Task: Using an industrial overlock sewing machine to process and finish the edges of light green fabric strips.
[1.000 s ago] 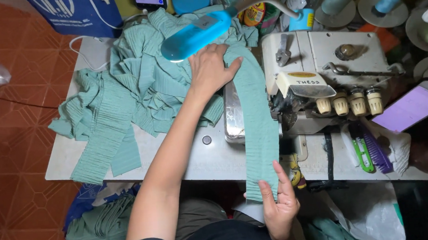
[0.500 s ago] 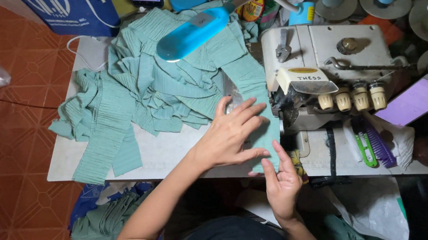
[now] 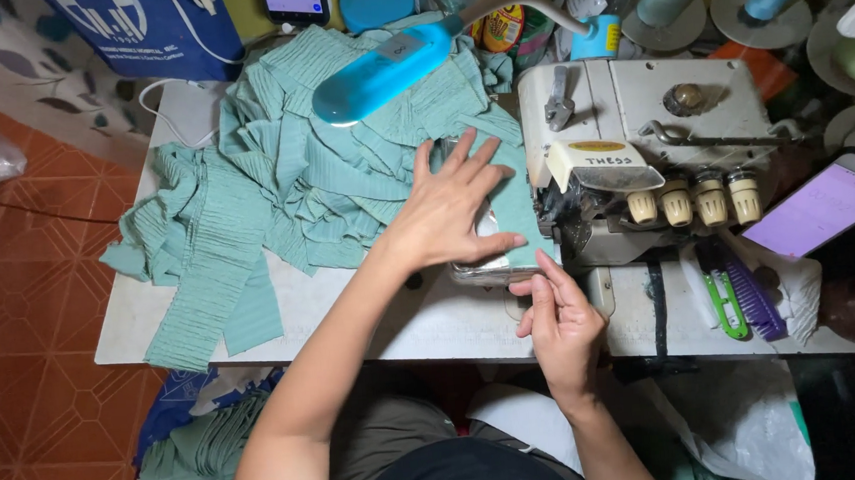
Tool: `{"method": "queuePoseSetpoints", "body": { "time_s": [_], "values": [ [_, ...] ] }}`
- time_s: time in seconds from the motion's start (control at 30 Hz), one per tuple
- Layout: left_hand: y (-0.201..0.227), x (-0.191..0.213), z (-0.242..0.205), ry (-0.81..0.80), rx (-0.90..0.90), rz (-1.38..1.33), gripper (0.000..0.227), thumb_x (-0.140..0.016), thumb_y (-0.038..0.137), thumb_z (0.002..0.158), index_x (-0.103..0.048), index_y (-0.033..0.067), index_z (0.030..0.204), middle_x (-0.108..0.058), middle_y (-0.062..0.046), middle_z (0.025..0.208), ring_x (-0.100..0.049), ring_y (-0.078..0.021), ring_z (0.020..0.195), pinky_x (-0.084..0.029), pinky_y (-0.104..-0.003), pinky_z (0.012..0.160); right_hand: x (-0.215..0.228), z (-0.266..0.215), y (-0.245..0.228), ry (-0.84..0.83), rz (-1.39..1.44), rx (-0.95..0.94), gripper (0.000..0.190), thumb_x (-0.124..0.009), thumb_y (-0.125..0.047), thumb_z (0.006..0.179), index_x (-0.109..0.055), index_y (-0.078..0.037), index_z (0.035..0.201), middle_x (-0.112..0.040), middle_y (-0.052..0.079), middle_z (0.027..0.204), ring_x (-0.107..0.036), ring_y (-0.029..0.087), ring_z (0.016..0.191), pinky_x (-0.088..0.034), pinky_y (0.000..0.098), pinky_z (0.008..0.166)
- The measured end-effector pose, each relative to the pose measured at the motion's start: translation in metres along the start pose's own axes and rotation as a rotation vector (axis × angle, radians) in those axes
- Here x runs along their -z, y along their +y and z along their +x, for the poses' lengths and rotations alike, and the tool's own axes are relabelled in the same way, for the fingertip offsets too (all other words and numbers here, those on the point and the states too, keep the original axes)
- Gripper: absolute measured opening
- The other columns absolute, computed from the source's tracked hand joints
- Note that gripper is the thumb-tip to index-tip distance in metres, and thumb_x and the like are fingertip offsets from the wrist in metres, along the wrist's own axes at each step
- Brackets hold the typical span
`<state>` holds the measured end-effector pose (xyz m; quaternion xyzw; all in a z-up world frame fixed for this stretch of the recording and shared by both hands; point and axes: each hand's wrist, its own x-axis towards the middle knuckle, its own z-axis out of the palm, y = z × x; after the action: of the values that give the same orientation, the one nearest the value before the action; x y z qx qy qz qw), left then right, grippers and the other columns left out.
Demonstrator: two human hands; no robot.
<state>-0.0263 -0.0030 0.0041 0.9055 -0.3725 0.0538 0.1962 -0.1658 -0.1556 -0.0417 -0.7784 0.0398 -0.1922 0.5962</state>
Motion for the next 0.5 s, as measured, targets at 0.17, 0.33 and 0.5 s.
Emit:
{"method": "queuePoseSetpoints", "body": {
  "time_s": [0.17,0.33,0.5],
  "values": [
    [-0.011,0.004,0.01,0.074,0.058,-0.044,0.076,-0.062,0.07,0.075,-0.057,0.0135,0.126,-0.049,-0.025,0.14,-0.035,-0.045,0.137,-0.014,-0.069,0.104,0.001,0.009,-0.005,-0.04,-0.059,0.102,0.032,-0.049,-0.005,0.097,-0.058,0.002,0.128,-0.071,0.017,0.072,-0.055,0.013,0.034,-0.045,0.0236,0.038],
    [-0.031,0.002,0.024,-0.04,0.134,-0.003,0.082,-0.053,0.072,0.076,-0.046,0.0153,0.135,-0.028,-0.024,0.152,-0.017,-0.0422,0.143,-0.01,-0.069,0.104,0.018,-0.004,-0.014,-0.081,-0.082,0.013,0.035,-0.051,-0.011,0.097,-0.058,-0.003,0.13,-0.07,0.007,0.072,-0.045,0.009,0.039,-0.044,0.0218,0.042],
    [-0.067,-0.005,0.025,0.085,0.237,-0.083,0.091,-0.041,0.078,0.079,-0.034,0.018,0.146,-0.043,-0.013,0.144,-0.036,-0.0328,0.132,-0.028,-0.06,0.097,0.111,-0.007,0.046,0.587,-0.388,0.531,0.014,-0.053,0.022,0.109,-0.051,0.012,0.1,-0.064,0.03,0.098,-0.059,0.031,0.063,-0.047,0.0395,0.06]
  ]
}}
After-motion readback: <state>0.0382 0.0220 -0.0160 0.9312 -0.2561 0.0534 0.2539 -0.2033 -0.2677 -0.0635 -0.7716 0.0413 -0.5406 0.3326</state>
